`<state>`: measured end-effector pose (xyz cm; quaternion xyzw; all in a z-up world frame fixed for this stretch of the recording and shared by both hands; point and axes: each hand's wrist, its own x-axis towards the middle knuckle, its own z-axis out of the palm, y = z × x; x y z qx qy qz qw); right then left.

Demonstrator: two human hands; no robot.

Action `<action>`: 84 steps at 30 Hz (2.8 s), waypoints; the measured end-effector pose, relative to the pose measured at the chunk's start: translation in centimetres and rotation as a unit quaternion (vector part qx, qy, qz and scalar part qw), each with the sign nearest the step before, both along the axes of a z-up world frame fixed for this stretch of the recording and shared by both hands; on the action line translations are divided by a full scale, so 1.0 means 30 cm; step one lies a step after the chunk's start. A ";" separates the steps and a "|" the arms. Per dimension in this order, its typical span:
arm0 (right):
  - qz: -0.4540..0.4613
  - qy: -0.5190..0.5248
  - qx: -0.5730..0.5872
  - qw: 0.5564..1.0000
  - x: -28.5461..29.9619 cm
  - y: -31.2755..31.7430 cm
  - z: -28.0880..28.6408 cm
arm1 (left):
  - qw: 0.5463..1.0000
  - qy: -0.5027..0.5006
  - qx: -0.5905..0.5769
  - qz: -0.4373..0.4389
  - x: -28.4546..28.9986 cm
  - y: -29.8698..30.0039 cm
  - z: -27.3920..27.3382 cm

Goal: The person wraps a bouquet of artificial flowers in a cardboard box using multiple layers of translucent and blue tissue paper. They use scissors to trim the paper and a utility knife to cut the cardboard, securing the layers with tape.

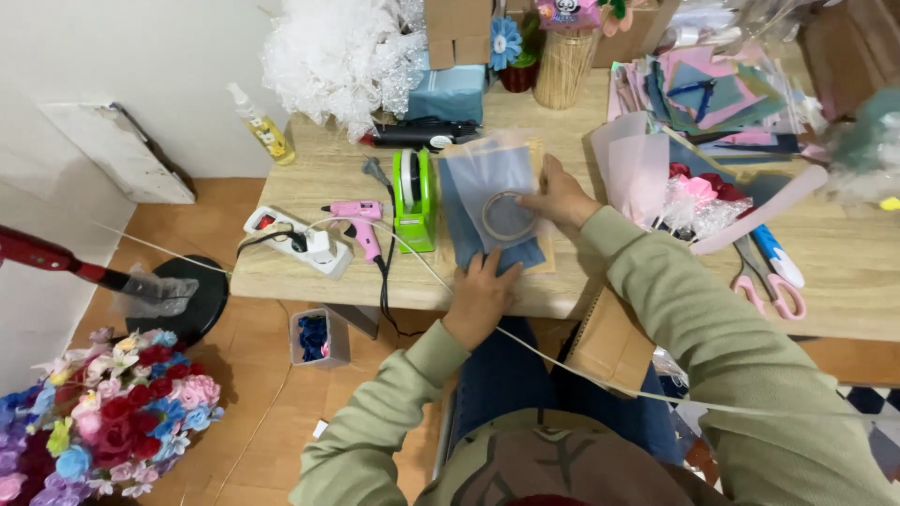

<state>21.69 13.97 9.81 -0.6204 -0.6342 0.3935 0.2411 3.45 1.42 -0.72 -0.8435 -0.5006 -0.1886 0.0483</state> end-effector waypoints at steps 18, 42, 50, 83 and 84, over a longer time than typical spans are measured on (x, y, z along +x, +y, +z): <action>-0.277 0.151 0.262 0.912 0.685 -0.719 0.109 | 0.929 -0.257 -0.231 -0.134 0.220 -0.134 0.315; -0.160 0.108 0.128 0.973 0.609 -0.708 -0.114 | 0.818 -0.117 -0.489 -0.280 0.384 -0.233 0.436; -0.249 -0.082 0.272 0.926 0.895 -0.579 -0.145 | 0.890 -0.182 -0.337 -0.247 0.385 -0.124 0.410; -0.092 -0.076 0.153 0.981 0.444 -0.739 0.200 | 0.957 -0.247 -0.092 -0.123 0.466 0.016 0.186; -0.086 -0.075 0.150 0.982 0.423 -0.739 0.236 | 0.955 -0.253 -0.102 -0.120 0.468 0.020 0.200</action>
